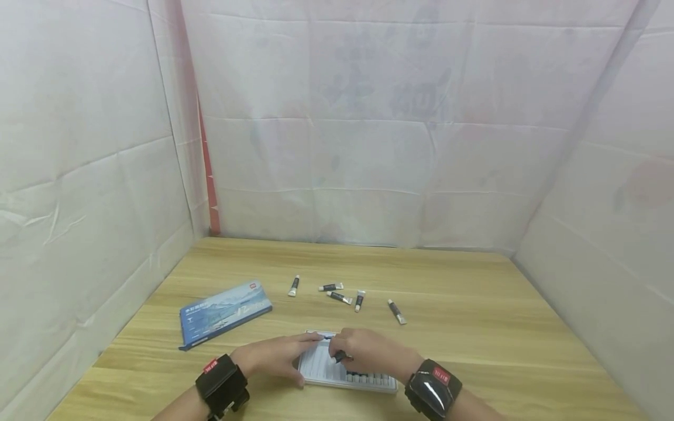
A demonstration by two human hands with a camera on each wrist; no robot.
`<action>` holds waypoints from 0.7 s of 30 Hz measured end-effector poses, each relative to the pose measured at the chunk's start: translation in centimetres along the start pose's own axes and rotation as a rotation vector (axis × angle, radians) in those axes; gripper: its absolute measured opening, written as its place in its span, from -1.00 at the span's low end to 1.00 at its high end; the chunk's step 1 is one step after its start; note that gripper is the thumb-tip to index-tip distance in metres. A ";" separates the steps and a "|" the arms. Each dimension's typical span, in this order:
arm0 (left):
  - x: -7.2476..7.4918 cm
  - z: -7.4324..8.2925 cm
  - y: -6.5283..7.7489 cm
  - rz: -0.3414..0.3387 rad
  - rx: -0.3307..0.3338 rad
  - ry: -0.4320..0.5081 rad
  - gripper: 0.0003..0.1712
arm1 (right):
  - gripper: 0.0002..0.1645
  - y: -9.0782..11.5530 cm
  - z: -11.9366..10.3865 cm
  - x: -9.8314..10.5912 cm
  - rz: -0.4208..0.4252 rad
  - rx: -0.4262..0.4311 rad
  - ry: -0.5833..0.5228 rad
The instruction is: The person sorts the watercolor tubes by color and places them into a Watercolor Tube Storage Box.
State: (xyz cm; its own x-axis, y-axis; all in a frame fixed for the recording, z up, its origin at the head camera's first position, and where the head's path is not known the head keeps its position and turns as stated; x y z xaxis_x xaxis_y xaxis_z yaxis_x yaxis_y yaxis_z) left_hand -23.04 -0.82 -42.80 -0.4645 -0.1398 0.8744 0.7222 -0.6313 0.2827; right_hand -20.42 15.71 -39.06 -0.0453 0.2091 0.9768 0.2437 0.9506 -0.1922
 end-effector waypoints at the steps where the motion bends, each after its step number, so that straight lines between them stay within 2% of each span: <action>1: 0.0 0.0 0.0 0.001 -0.002 0.000 -0.09 | -0.72 0.0 -0.1 -0.2 0.001 0.014 0.002; 13: 0.0 0.0 0.3 0.022 -0.049 -0.006 -0.08 | -0.76 0.2 -0.3 -1.4 -0.022 0.076 0.014; 21: -0.1 -0.1 0.1 0.023 -0.051 -0.017 -0.09 | -0.74 0.6 0.2 -1.6 -0.045 0.053 0.042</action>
State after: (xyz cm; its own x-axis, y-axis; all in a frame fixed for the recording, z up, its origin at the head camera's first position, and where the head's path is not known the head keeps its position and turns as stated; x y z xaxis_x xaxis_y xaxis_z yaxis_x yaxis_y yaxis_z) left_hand -22.96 -0.89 -42.91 -0.4394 -0.1418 0.8870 0.7052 -0.6662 0.2428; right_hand -20.43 16.00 -40.76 -0.0140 0.1569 0.9875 0.1903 0.9700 -0.1514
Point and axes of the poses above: each hand's wrist, its own y-axis away from the middle knuckle, its own x-axis out of the back of the hand, z = x × y, the point moved 4 cm from there along -y, towards the middle knuckle, and after that the axes turned 14 degrees about x, right-handed, at the moved point
